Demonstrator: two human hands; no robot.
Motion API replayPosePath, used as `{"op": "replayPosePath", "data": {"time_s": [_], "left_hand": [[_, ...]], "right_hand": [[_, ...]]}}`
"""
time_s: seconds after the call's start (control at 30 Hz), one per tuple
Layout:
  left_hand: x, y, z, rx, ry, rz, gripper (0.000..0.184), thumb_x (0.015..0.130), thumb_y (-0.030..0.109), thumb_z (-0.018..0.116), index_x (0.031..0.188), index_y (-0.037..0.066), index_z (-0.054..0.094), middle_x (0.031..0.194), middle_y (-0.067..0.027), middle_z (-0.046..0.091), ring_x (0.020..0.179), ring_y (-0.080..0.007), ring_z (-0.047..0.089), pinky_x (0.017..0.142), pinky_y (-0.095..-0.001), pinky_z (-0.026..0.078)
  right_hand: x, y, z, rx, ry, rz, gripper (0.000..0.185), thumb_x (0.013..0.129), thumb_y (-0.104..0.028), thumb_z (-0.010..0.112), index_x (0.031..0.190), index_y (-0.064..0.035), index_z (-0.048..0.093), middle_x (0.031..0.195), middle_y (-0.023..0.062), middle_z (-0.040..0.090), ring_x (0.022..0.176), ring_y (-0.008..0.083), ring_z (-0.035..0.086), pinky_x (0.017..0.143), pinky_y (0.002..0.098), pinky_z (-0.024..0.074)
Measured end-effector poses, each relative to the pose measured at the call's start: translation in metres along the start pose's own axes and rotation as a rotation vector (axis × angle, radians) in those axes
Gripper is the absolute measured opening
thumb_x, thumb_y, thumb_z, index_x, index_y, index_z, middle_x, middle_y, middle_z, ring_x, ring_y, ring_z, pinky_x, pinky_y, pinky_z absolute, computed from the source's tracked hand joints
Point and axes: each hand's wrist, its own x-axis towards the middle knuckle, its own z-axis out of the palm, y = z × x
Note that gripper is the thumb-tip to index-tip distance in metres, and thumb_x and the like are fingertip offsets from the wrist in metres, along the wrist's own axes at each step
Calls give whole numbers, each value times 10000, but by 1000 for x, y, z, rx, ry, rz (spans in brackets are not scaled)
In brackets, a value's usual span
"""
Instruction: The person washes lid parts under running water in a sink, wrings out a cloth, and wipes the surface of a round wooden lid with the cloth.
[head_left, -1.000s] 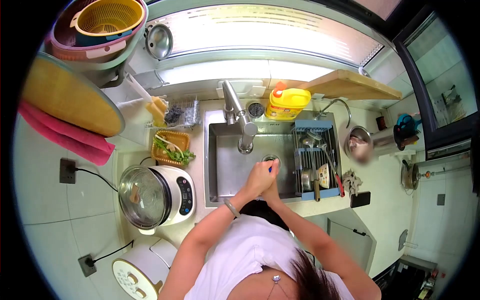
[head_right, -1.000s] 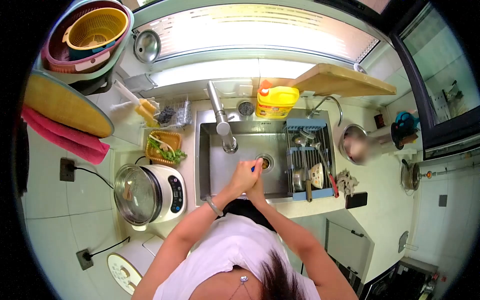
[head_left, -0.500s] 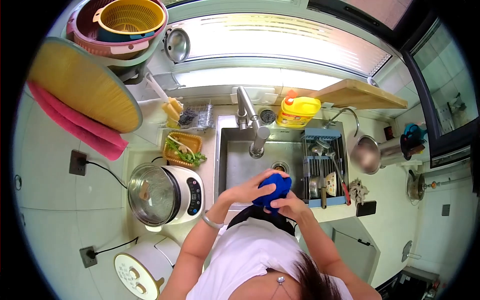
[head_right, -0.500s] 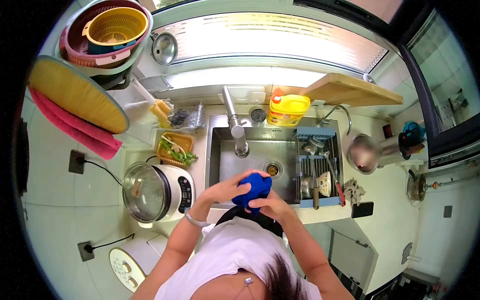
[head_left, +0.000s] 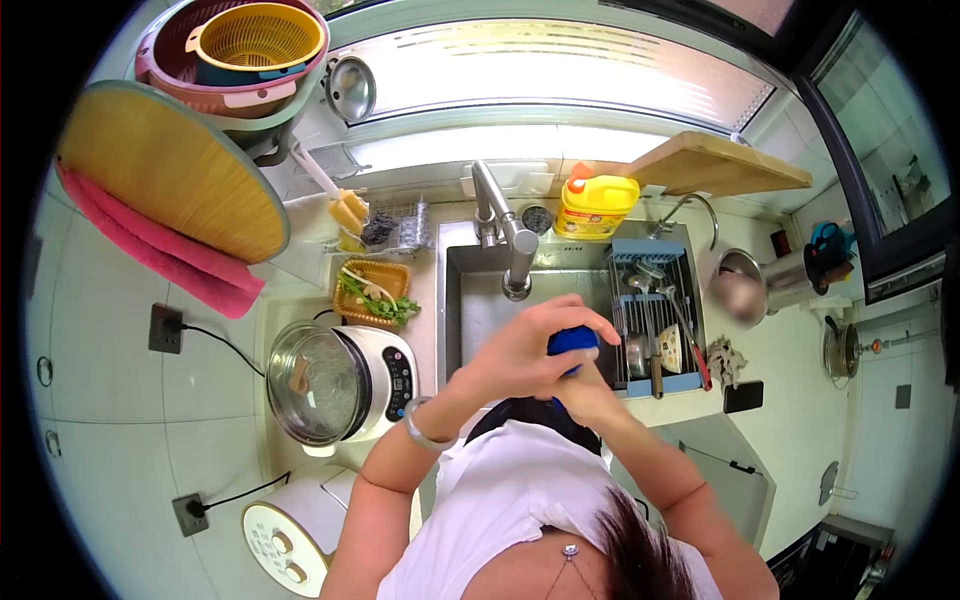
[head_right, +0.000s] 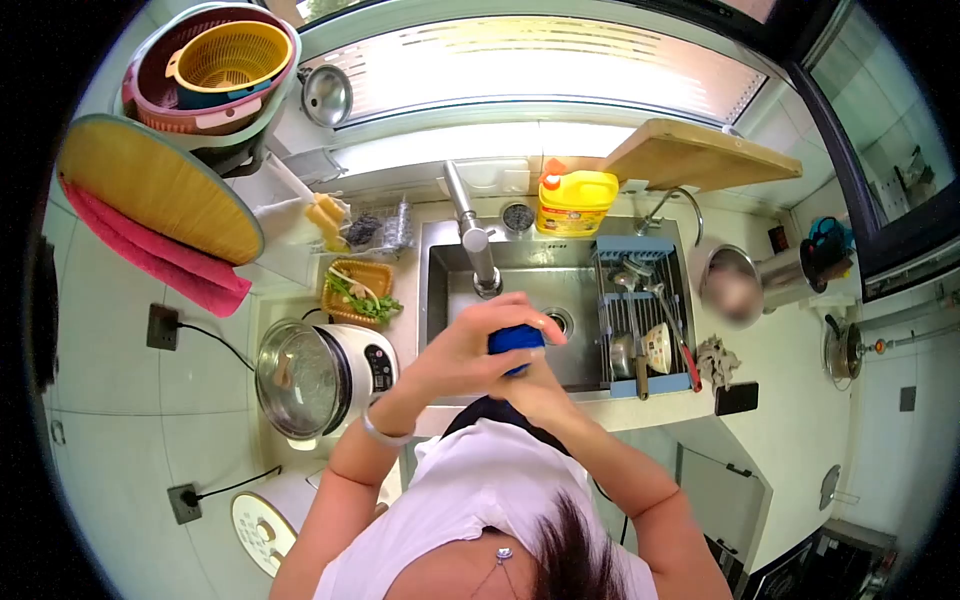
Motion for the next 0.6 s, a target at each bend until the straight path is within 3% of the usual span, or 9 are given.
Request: {"op": "replayPosePath", "data": {"time_s": [0.1, 0.23, 0.3, 0.33, 0.37, 0.4, 0.5, 0.57, 0.6], "left_hand": [[-7, -20, 26, 216, 181, -203, 295, 749, -60, 603, 1023, 34, 664, 1015, -79, 632, 829, -261, 555, 799, -326, 476], [-7, -31, 14, 101, 176, -123, 378, 776, 18, 641, 1151, 64, 627, 999, -69, 619, 928, -188, 596, 856, -314, 485], [-3, -28, -28, -368, -234, -209, 546, 885, 337, 655, 1301, 9, 524, 1218, -118, 590, 1101, -218, 573, 983, -348, 440], [3, -23, -26, -586, -257, -130, 652, 880, 465, 618, 1311, -11, 504, 1262, -141, 561, 1141, -243, 555, 1015, -380, 413], [10, -15, -21, -804, -276, -50, 773, 875, 592, 582, 1322, -31, 484, 1307, -164, 533, 1181, -268, 537, 1047, -413, 387], [22, 1, -15, -867, -413, 56, 860, 879, 641, 547, 1372, -50, 409, 1392, -158, 469, 1296, -247, 453, 1103, -385, 322], [38, 30, 8, -1176, -827, 297, 729, 779, 514, 746, 1188, -63, 569, 1190, -184, 598, 1132, -263, 573, 979, -368, 427], [54, 53, 16, -1249, -1038, 621, 502, 747, 353, 832, 995, -56, 677, 957, -166, 692, 929, -248, 672, 811, -332, 521], [40, 61, 7, -1142, -770, 454, 394, 771, 277, 802, 954, -50, 679, 889, -140, 687, 837, -206, 654, 734, -304, 512]], "right_hand": [[35, 46, -5, -467, 358, -516, 351, 775, -93, 715, 1073, -35, 540, 991, 29, 575, 902, 139, 574, 731, 310, 490], [29, 48, -6, -21, 343, -401, 397, 749, -63, 727, 1110, -40, 562, 1006, 50, 604, 918, 142, 587, 757, 308, 496], [7, 21, -17, 207, -290, 115, 364, 743, -97, 756, 1038, -56, 545, 958, 35, 589, 898, 152, 580, 772, 301, 479], [-1, 12, -8, 234, -458, 202, 358, 680, -92, 810, 927, -65, 553, 878, 21, 591, 819, 158, 575, 747, 283, 463], [-8, 10, -3, 180, -665, 91, 544, 649, -17, 811, 1140, -54, 580, 989, 15, 629, 939, 152, 592, 826, 305, 488], [-14, 2, 9, 249, -876, 6, 554, 616, -32, 839, 1108, -46, 584, 929, 25, 623, 879, 157, 587, 793, 301, 487], [3, -51, 96, 642, -1500, -73, 593, 518, -77, 923, 1010, -23, 597, 749, 56, 604, 700, 173, 575, 694, 288, 486], [-8, -53, 83, 622, -1426, 14, 500, 590, -73, 861, 1007, -28, 589, 760, 47, 587, 682, 155, 560, 643, 277, 455], [-15, -50, 64, 591, -1298, 101, 454, 626, -72, 829, 1006, -31, 585, 765, 43, 579, 673, 146, 552, 618, 272, 440]]}}
